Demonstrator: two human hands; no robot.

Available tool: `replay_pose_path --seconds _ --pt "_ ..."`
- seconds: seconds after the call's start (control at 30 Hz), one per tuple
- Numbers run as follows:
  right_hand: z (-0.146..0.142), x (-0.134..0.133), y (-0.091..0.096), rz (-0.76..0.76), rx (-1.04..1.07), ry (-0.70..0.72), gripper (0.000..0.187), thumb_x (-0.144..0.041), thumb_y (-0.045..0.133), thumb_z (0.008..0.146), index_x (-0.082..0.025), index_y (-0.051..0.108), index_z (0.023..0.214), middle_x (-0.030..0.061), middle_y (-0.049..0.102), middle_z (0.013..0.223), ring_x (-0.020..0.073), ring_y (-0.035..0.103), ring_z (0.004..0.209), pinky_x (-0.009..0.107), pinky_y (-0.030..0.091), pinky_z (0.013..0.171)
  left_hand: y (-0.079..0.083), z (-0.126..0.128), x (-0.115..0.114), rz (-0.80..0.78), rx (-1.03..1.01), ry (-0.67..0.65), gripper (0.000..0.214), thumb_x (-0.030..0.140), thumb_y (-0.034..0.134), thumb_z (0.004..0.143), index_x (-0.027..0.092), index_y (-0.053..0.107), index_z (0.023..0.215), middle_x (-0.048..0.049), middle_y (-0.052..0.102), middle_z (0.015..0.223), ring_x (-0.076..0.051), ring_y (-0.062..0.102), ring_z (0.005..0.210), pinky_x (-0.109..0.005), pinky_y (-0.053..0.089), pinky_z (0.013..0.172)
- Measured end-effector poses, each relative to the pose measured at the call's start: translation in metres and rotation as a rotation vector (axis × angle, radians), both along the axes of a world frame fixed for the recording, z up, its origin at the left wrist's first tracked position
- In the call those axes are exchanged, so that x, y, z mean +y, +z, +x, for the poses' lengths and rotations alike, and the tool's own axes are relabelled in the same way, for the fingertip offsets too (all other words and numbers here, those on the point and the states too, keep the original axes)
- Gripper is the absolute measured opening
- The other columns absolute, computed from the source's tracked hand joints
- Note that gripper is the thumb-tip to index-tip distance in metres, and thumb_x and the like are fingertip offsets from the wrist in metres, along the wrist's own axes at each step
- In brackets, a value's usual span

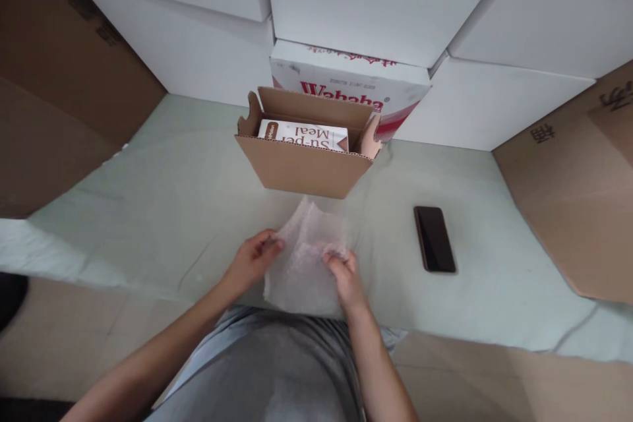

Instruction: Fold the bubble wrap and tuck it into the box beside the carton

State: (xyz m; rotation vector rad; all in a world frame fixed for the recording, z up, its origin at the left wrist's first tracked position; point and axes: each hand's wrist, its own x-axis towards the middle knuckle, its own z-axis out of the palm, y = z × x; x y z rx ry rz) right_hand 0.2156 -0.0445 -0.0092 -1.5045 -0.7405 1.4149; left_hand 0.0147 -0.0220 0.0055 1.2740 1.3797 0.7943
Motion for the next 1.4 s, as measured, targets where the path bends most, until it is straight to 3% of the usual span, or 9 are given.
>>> replay_pose_path --seconds 0.13,0.27,0.37,0.5,0.67,0.9,1.13,1.27,1.4 --pt "0.013 0.002 -0.01 0.12 -0.313 -0.003 0.043 -0.037 0.066 0.072 -0.023 0.056 0.111 0.0042 0.066 0.095 0.0181 0.062 0.082 0.032 0.048 0.077 -0.014 -0.02 0.005 0.134 0.18 0.094 0.024 0.03 0.051 0.082 0.018 0.058 0.102 -0.0019 0.061 0.079 -0.016 0.057 0.07 -0.028 0.047 0.067" --pt "0.011 -0.002 -0.016 0.247 -0.817 0.075 0.075 -0.035 0.057 0.081 -0.017 0.021 0.144 0.0182 0.054 0.12 0.0278 0.057 0.107 0.046 0.046 0.089 -0.028 -0.027 0.003 0.52 0.56 0.043 0.056 0.015 0.052 0.08 0.013 0.039 0.135 -0.0201 0.044 0.135 -0.032 0.041 0.127 -0.05 0.037 0.101" --pt "0.006 -0.003 -0.015 0.468 -1.099 0.093 0.069 -0.03 0.051 0.085 -0.016 0.02 0.145 0.0221 0.035 0.141 0.0331 0.033 0.133 0.055 0.034 0.103 -0.031 -0.027 0.005 0.732 0.743 -0.211 0.058 0.004 0.041 0.082 0.018 0.036 0.139 -0.0164 0.025 0.151 -0.033 0.01 0.143 -0.056 0.024 0.11" --pt "0.001 0.001 -0.012 0.605 -1.261 0.411 0.054 -0.025 0.045 0.089 -0.024 0.031 0.141 0.014 0.035 0.147 0.0307 0.023 0.139 0.061 0.019 0.108 -0.028 -0.034 0.018 0.745 0.809 -0.647 0.057 0.0 0.035 0.084 0.019 0.038 0.138 -0.0119 0.026 0.152 -0.026 0.012 0.144 -0.051 0.018 0.114" --pt "0.016 0.006 -0.015 0.53 -1.33 0.598 0.047 -0.03 0.043 0.091 -0.024 0.038 0.138 0.0132 0.038 0.147 0.032 0.033 0.136 0.07 0.008 0.105 -0.028 -0.052 0.028 0.645 0.821 -0.648 0.049 0.013 0.039 0.09 0.016 0.036 0.139 -0.0148 0.03 0.15 -0.026 0.024 0.141 -0.053 0.021 0.112" --pt "0.049 -0.008 -0.007 0.767 -1.104 0.615 0.035 -0.016 0.049 0.085 -0.024 0.058 0.118 0.0095 0.057 0.128 0.0255 0.045 0.128 0.054 0.037 0.104 -0.016 -0.079 0.004 0.796 0.615 -0.783 0.038 0.008 0.041 0.089 0.019 0.054 0.123 -0.0105 0.049 0.139 -0.023 0.03 0.139 -0.047 0.028 0.113" --pt "0.046 -0.027 -0.009 0.757 -0.85 0.669 0.031 -0.015 0.055 0.081 -0.026 0.063 0.109 0.0078 0.064 0.115 0.0236 0.055 0.113 0.049 0.047 0.096 -0.016 -0.087 -0.013 0.764 0.56 -0.95 0.049 0.01 0.047 0.085 0.017 0.044 0.134 -0.0149 0.042 0.143 -0.026 0.029 0.139 -0.046 0.027 0.114" --pt "0.041 -0.027 -0.011 0.724 -0.863 0.646 0.03 -0.015 0.054 0.081 -0.026 0.063 0.108 0.0081 0.062 0.116 0.0239 0.054 0.114 0.05 0.045 0.097 -0.017 -0.078 -0.013 0.714 0.538 -0.96 0.07 0.017 0.06 0.072 0.016 0.039 0.138 -0.0183 0.023 0.152 -0.035 0.016 0.142 -0.054 0.023 0.113" --pt "0.044 -0.026 -0.007 0.735 -0.803 0.617 0.032 -0.011 0.052 0.08 -0.026 0.063 0.106 0.008 0.063 0.114 0.0237 0.055 0.113 0.05 0.046 0.096 -0.021 -0.068 -0.012 0.719 0.588 -0.912 0.055 0.016 0.059 0.077 0.017 0.048 0.131 -0.019 0.028 0.15 -0.036 0.018 0.141 -0.057 0.022 0.111"
